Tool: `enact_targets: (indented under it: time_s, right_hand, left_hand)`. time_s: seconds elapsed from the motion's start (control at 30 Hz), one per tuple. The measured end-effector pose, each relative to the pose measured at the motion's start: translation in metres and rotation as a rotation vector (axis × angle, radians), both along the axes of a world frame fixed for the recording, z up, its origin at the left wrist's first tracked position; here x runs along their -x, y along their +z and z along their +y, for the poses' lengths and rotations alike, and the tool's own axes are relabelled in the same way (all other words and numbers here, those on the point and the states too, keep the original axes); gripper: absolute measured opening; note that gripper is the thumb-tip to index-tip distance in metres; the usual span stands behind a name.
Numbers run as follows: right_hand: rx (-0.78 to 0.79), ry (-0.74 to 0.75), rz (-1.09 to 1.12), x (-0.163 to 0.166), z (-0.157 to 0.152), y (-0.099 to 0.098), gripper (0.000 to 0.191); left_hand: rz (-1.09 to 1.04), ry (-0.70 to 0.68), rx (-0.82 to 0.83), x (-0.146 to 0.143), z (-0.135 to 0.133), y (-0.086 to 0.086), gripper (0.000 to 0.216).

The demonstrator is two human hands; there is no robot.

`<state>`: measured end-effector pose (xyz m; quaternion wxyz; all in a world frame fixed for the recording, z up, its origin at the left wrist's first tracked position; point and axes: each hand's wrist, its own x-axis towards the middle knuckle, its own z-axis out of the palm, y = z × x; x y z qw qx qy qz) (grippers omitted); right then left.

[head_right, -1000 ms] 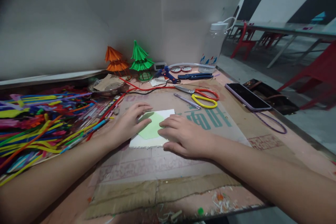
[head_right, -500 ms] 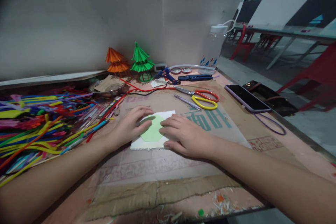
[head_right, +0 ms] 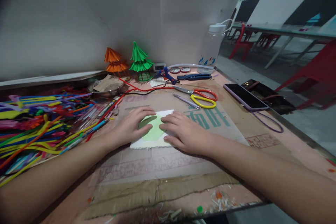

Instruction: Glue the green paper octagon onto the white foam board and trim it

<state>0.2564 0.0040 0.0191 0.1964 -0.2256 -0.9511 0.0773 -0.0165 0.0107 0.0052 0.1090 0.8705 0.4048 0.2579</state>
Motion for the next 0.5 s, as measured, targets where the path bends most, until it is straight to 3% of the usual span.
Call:
enact_targets:
  time_s: [0.2, 0.5]
  right_hand:
    - [-0.009, 0.232, 0.155, 0.001, -0.010, 0.007, 0.016]
    - [0.002, 0.232, 0.235, -0.001, -0.014, 0.010, 0.017]
  left_hand:
    - [0.014, -0.005, -0.004, -0.001, -0.001, 0.000, 0.034]
    - [0.031, -0.014, -0.019, -0.001, -0.002, 0.001, 0.032]
